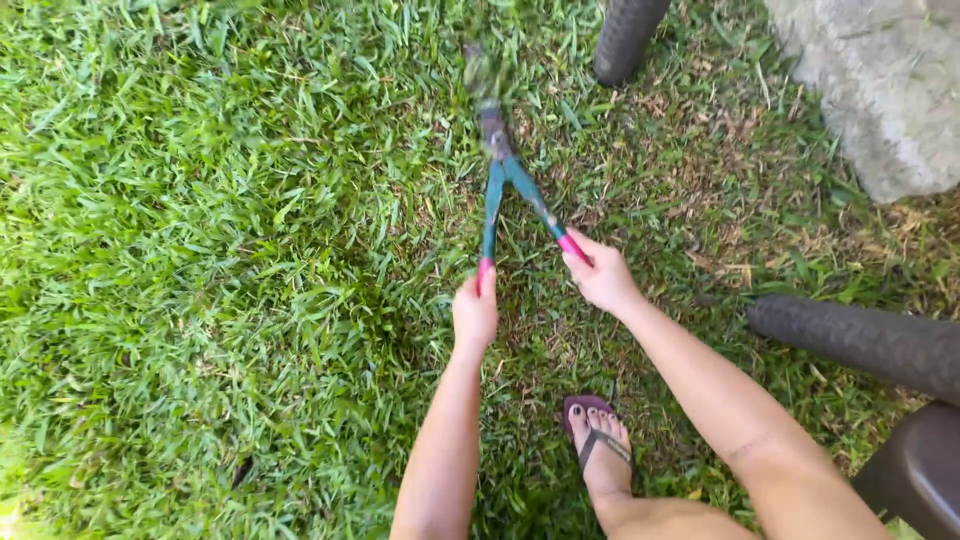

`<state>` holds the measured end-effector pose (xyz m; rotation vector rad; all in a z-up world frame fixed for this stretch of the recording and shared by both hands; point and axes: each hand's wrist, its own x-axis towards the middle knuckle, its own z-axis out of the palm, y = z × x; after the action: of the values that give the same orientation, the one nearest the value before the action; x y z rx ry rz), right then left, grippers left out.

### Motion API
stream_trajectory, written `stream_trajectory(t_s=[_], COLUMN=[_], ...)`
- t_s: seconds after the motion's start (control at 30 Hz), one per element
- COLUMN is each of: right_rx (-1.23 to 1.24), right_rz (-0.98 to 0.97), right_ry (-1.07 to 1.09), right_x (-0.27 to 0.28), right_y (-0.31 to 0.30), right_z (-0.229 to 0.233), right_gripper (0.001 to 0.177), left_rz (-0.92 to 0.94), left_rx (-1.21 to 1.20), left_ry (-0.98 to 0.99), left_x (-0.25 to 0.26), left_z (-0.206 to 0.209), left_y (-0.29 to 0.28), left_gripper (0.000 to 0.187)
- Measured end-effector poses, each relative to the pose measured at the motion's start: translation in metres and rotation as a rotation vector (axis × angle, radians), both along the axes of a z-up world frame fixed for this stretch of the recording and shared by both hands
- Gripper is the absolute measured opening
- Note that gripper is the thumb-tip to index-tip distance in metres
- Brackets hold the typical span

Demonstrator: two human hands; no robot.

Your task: The person trims grass using shears, moving across the lawn and around a chair while repeatedly opening and closing the blades to cut the vegetation.

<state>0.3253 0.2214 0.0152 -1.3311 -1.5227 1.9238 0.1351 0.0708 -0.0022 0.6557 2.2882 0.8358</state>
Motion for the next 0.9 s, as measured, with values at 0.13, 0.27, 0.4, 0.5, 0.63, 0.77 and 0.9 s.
stream_trajectory(t_s=[0.13,0.27,0.4,0.5,0.63,0.77,0.9], right_rx=[-0.13,-0.018,0.067,0.008,-0.059,-0.072,0.114], right_rz=[0.126,0.233,0.269,0.166,0.16,0.043,0.102], right_ry=[0.004,-0.152,-0.271,-0.14,-0.241,-0.17,-0.219], right_x=[0.037,0.036,-0.001,-0.017,-0.051,-0.064,-0.059], right_y=[0.015,0.024,0.045,0.058,0.034,0.001,0.003], right_z=[0.013,-0.002,0.001,-0.021,-0.005,-0.002,-0.003], right_gripper=[0.051,0.049,0.047,0.048,0.048,0.048,0.047], left_rz=[0.071,0.022,-0.095,-0.068,-0.074,0.016,0.05], left_rx=[-0.118,-0.128,-0.104,-0.183,-0.101,-0.063,-0.045], left_ry=[-0.112,-0.016,0.116,0.036,0.096,0.034,0.068], left_x=[-0.021,-0.063,-0.113,-0.128,-0.117,-0.083,-0.064], left_z=[0.048,0.019,-0.017,-0.004,-0.05,-0.041,-0.026], left_y=[-0.054,-0.076,-0.043,-0.011,-0.008,0.002,0.003], left_gripper=[0.047,0.049,0.056,0.052,0.054,0.053,0.052])
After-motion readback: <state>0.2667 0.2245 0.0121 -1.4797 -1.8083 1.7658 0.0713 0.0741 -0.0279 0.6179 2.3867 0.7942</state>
